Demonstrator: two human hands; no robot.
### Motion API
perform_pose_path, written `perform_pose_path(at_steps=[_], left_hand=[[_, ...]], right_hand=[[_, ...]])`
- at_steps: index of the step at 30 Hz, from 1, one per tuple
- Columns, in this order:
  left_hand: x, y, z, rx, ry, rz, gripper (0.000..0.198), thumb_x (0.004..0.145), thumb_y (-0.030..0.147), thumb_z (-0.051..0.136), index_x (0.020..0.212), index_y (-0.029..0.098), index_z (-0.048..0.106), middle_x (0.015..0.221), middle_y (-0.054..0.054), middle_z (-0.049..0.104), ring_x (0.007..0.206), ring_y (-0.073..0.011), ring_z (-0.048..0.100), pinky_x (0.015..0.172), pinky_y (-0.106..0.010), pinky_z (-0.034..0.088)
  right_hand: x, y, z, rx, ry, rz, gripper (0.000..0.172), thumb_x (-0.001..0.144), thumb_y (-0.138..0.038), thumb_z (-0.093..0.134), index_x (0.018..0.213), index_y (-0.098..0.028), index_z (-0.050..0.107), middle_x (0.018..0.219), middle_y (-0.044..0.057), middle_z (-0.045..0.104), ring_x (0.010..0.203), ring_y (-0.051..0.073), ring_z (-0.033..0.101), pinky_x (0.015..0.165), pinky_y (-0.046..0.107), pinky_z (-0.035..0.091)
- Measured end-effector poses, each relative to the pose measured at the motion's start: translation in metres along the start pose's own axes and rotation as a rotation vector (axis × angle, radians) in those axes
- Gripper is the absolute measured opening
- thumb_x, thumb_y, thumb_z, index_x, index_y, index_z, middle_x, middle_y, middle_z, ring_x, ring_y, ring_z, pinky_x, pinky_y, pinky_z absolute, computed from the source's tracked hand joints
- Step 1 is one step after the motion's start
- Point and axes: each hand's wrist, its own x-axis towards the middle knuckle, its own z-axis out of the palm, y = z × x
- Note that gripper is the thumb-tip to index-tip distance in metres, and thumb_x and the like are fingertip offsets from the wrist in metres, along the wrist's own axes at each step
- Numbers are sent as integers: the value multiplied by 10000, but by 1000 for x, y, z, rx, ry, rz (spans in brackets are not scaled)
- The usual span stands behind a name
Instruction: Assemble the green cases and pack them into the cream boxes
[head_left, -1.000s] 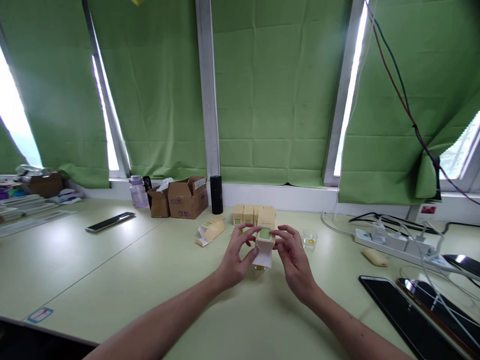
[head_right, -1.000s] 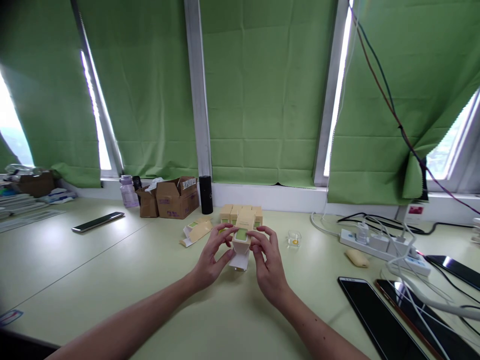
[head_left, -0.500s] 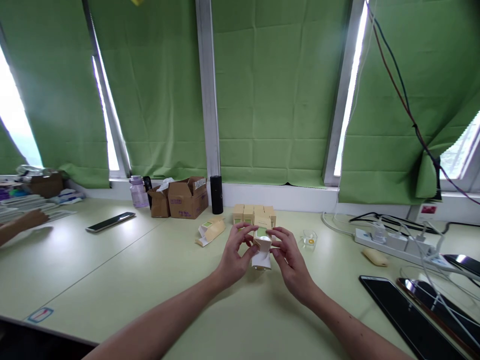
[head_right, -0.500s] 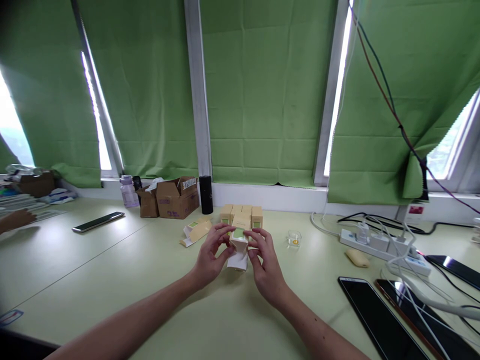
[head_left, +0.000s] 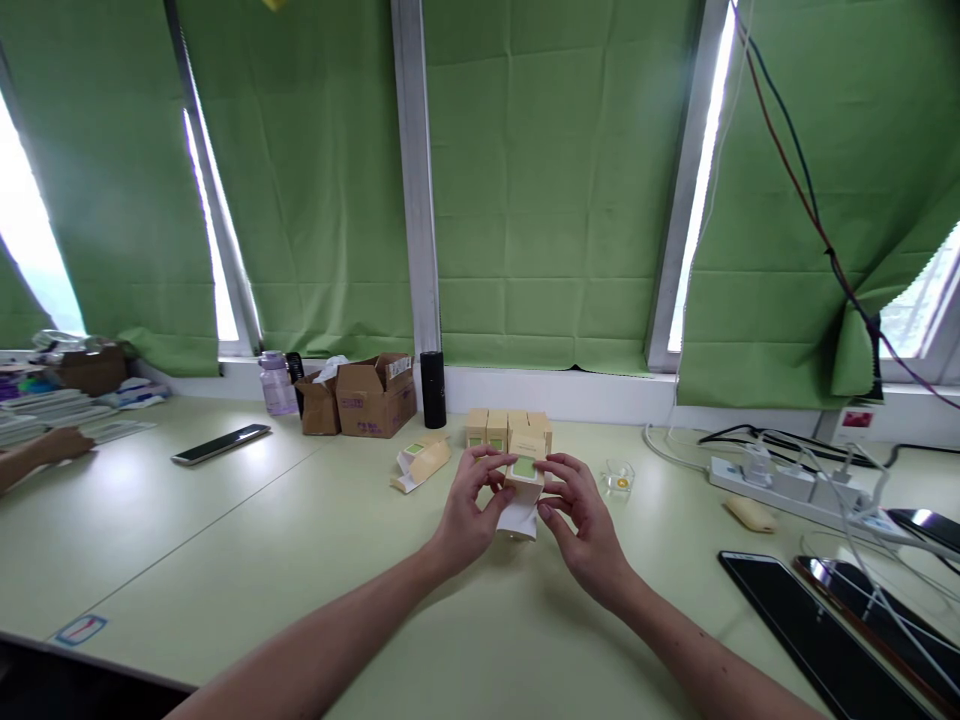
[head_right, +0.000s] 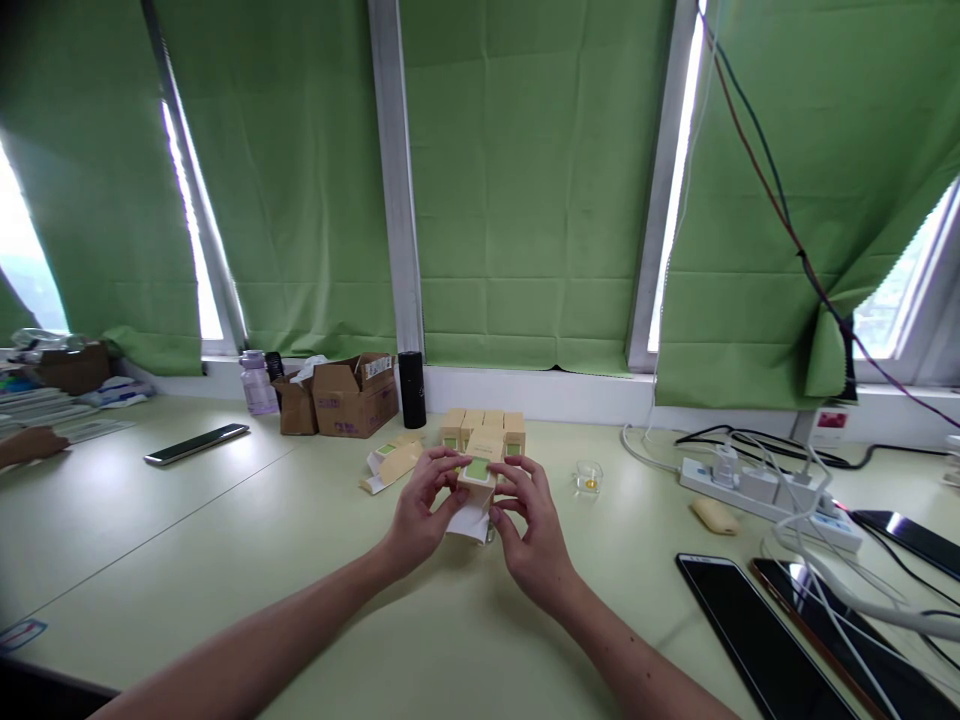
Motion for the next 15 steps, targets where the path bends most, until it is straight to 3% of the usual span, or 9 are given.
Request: perform_pose_path(at_steps=[15], left_hand=[[-2,-1,1,11,-12,9,322,926,156,647,1235,232,693,1231,-89,493,818,-113,602,838,-342,578]], right_hand=[[1,0,0,-9,36,27,287,1013,-349,599,1299,-327,612,1407,94,426,973,179,693,878,384,628]])
